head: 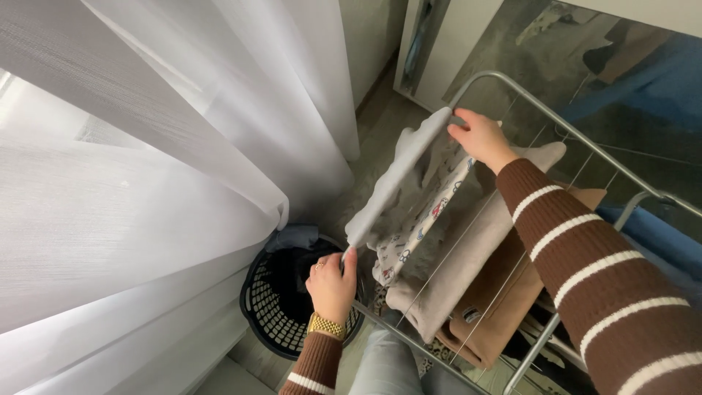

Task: The person takes clothes from a laundry basket and hangs them on a drying rack. Items handled include a patterned cloth, a light gray garment, a dark polka-dotted item, a black garment, and a dark gray pair of pants. Each item is unfolded and draped over the rack bars.

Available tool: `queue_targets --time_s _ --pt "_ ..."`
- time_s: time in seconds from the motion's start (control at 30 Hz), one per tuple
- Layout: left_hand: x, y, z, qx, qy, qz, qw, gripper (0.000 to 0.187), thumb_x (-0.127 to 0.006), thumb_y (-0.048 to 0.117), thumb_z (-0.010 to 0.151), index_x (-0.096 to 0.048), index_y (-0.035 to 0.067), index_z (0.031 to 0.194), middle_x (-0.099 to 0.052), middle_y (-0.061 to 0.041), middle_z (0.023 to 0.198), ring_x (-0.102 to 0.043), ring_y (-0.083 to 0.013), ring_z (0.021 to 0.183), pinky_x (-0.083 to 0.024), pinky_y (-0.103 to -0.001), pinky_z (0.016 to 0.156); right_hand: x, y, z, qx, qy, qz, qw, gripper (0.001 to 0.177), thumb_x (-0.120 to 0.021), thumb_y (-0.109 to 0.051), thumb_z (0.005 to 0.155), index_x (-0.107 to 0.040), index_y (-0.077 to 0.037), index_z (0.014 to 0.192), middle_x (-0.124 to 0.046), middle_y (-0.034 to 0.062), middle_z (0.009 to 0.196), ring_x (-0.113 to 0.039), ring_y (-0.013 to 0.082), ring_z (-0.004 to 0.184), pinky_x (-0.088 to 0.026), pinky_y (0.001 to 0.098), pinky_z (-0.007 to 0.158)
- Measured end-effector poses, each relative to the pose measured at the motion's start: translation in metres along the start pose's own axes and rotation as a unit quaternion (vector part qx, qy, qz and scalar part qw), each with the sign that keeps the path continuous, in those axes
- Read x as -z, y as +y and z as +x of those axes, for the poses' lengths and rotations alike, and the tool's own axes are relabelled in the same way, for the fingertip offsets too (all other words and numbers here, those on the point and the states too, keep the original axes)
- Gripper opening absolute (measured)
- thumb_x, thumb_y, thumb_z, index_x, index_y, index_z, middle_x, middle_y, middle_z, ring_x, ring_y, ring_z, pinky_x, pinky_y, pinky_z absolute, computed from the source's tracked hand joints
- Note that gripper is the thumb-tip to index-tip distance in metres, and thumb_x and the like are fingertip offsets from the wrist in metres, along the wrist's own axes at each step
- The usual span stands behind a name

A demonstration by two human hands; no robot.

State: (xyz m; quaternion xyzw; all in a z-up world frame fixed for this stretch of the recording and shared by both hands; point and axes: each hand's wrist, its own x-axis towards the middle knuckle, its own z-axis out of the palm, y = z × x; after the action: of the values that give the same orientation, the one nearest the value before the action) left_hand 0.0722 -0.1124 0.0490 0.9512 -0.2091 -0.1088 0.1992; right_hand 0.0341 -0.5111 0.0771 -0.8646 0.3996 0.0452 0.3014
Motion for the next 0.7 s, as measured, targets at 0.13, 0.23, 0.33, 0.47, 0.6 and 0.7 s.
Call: queue_targets --time_s 0.13,0.23,0.33,0.47,0.6,0.7 --pt "0.025 0.015 0.012 0.156 -0.199 -0.214 0.943 0.052 -0.047 0.057 0.103 -0.077 0.016 0.112 -0.078 -0.007 0.108 -0.069 -0.0293 0.113 -0.055 -0.045 0.093 -0.012 -0.007 0.003 -0.028 -0.007 0.106 0.994 0.044 -0.062 -0.031 0.099 -0.062 -0.010 0.138 -0.077 0.0136 0.097 -0.073 0.0244 0.095 -0.060 0.0372 0.081" --pt "0.027 0.026 0.017 0.201 -0.171 -0.365 0.893 0.046 -0.065 0.046 0.098 -0.075 0.008 0.122 -0.079 -0.010 0.109 -0.071 -0.0234 0.110 -0.055 -0.038 0.093 -0.027 0.007 0.014 -0.029 0.008 0.199 0.980 0.033 -0.061 -0.021 0.099 -0.065 -0.003 0.127 -0.076 0.0189 0.094 -0.075 0.0230 0.084 -0.063 0.0307 0.072" --pt "0.009 0.021 0.023 0.236 -0.124 -0.437 0.859 0.038 -0.080 0.034 0.089 -0.078 0.005 0.113 -0.078 -0.008 0.095 -0.068 -0.0147 0.095 -0.055 -0.031 0.085 -0.033 0.016 0.019 -0.024 0.023 0.243 0.970 0.029 -0.059 -0.016 0.101 -0.064 0.002 0.124 -0.075 0.0219 0.094 -0.075 0.0235 0.081 -0.064 0.0299 0.069" --pt "-0.002 0.022 0.029 0.274 -0.046 -0.483 0.830 0.029 -0.090 0.022 0.079 -0.080 0.006 0.100 -0.072 -0.004 0.083 -0.065 -0.0110 0.081 -0.053 -0.025 0.076 -0.010 0.001 0.005 -0.024 0.041 0.282 0.958 0.038 -0.058 -0.016 0.103 -0.056 0.008 0.131 -0.075 0.0226 0.093 -0.075 0.0208 0.077 -0.064 0.0275 0.067" --pt "0.028 0.032 0.033 0.218 0.019 -0.518 0.827 0.019 -0.082 0.016 0.088 -0.080 0.006 0.104 -0.071 -0.003 0.075 -0.057 -0.0053 0.072 -0.049 -0.020 0.065 0.007 -0.015 0.009 -0.008 0.057 0.315 0.947 0.035 -0.056 -0.016 0.104 -0.057 0.007 0.130 -0.074 0.0244 0.095 -0.075 0.0211 0.075 -0.064 0.0254 0.063" --pt "0.049 0.034 0.042 0.195 0.046 -0.549 0.811 0.016 -0.071 0.012 0.095 -0.075 0.003 0.107 -0.066 -0.010 0.057 -0.054 -0.0073 0.053 -0.037 -0.015 0.051 0.021 -0.035 0.006 0.016 0.063 0.363 0.930 0.042 -0.058 -0.016 0.105 -0.049 0.010 0.137 -0.072 0.0254 0.104 -0.075 0.0204 0.083 -0.065 0.0234 0.070"
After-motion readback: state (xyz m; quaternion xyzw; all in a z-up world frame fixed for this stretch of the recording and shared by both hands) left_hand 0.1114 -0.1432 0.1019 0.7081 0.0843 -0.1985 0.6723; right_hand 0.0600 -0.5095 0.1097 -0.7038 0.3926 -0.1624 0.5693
